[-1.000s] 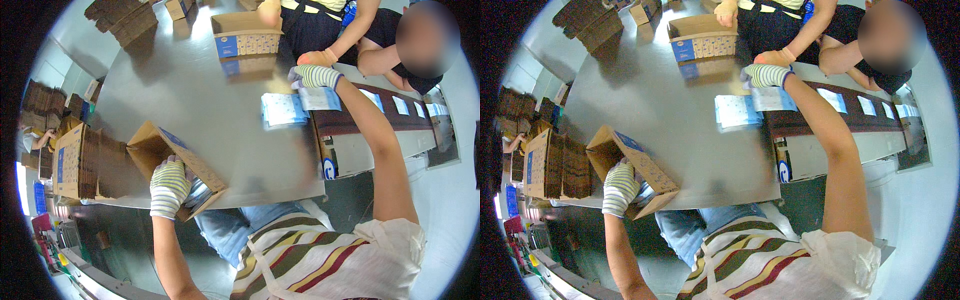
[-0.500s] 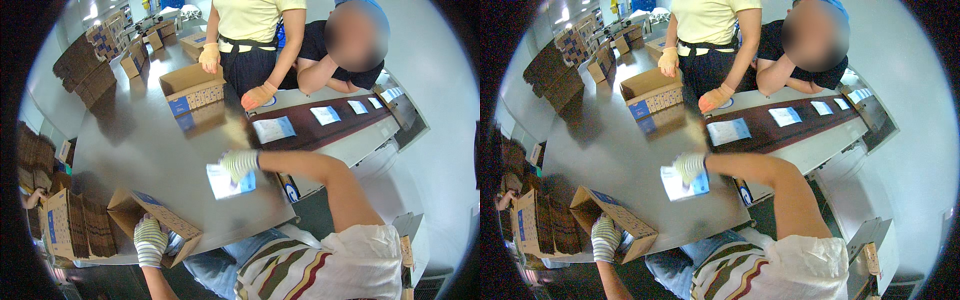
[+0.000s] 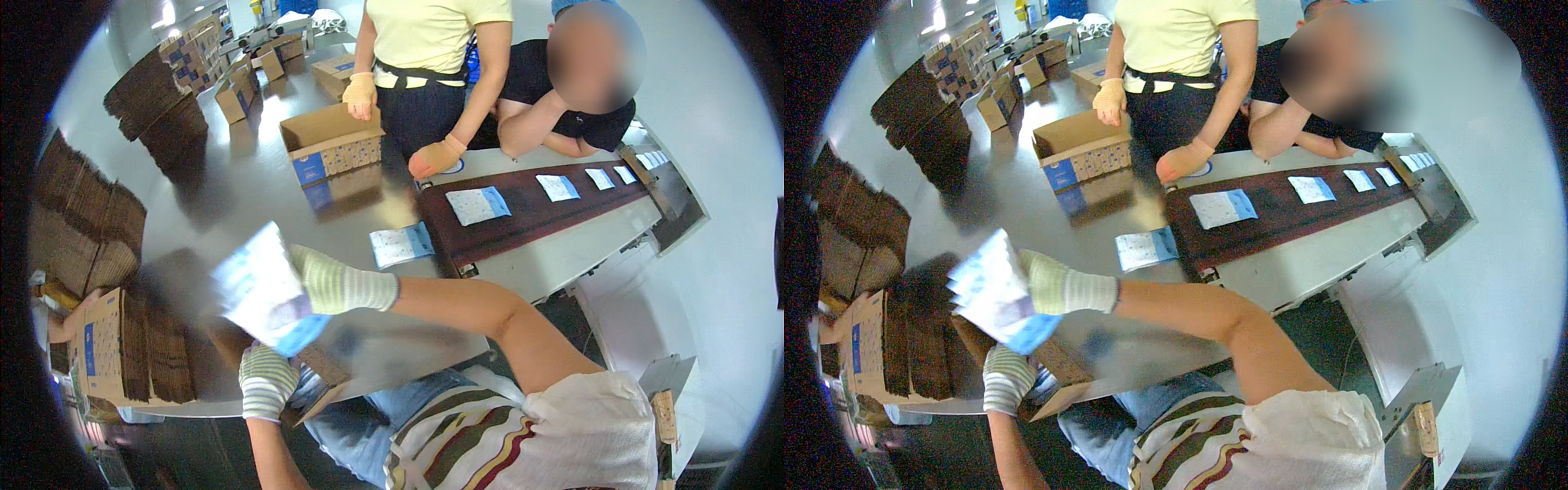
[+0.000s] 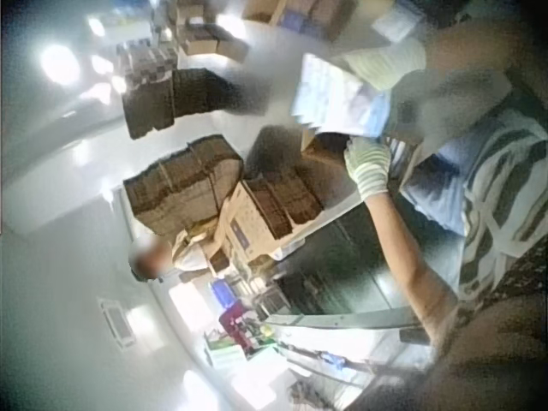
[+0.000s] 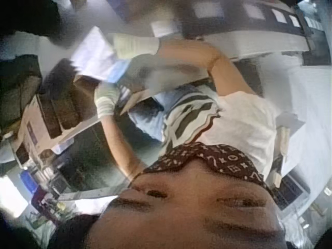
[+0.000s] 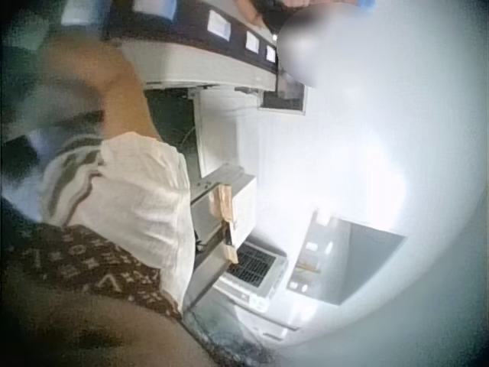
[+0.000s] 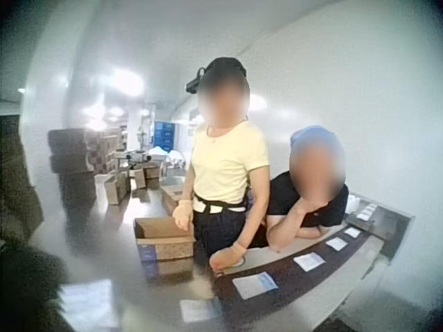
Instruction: The person assembles cardboard boxes and fills them with stacks of blue-packaged items at a stainless steel workstation.
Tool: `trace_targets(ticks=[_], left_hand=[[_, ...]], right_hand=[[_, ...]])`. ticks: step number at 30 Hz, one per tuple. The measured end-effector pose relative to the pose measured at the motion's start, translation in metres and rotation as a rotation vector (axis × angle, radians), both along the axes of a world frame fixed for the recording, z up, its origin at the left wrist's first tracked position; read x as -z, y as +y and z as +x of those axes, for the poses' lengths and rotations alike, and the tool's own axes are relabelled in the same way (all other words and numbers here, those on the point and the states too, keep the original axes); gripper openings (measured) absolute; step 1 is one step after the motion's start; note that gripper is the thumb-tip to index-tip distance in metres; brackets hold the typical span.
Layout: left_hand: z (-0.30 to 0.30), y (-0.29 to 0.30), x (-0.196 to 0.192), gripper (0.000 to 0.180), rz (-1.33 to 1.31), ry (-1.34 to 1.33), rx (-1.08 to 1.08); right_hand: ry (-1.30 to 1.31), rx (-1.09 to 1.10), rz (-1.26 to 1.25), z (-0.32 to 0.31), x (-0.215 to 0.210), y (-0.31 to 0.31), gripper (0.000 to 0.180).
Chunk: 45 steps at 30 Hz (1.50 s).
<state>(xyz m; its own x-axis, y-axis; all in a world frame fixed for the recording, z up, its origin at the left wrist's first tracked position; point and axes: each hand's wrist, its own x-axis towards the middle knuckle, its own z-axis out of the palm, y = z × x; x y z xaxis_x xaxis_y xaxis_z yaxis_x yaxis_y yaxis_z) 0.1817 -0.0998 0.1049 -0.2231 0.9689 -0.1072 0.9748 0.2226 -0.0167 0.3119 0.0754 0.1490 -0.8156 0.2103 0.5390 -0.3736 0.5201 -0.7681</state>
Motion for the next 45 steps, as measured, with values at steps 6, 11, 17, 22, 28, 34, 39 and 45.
trace_targets(ticks=[6,11,17,22,28,34,39,45], left_hand=[[0.017,0.009,-0.024,0.03,-0.188,-0.188,-0.128],[0.009,0.007,-0.013,0.042,-0.036,-0.221,-0.059],[0.015,0.009,-0.008,0.049,-0.009,-0.137,-0.043],[0.012,0.009,-0.003,0.051,-0.014,-0.109,-0.071],[0.015,0.022,-0.016,0.043,-0.179,-0.169,-0.02],[0.034,0.006,-0.009,0.038,-0.051,-0.181,0.135],[0.021,-0.022,-0.055,0.022,0.654,-0.511,0.169],[0.022,-0.059,-0.046,0.032,0.64,-0.19,-0.016]], right_hand=[[-0.354,0.072,0.302,-0.086,0.004,-0.024,0.039],[-0.509,0.055,0.536,-0.115,0.016,-0.033,0.076],[-0.619,0.064,0.922,-0.117,0.021,-0.022,0.087],[-0.079,0.054,0.477,-0.095,0.01,-0.015,0.095],[-0.027,-0.068,0.644,0.006,-0.001,-0.057,0.05],[-0.08,-0.149,1.091,0.046,0.059,-0.117,0.036],[-0.148,-0.117,-0.347,-0.024,0.057,-0.104,0.04],[-0.334,0.69,1.101,-0.164,0.021,0.025,0.085]])
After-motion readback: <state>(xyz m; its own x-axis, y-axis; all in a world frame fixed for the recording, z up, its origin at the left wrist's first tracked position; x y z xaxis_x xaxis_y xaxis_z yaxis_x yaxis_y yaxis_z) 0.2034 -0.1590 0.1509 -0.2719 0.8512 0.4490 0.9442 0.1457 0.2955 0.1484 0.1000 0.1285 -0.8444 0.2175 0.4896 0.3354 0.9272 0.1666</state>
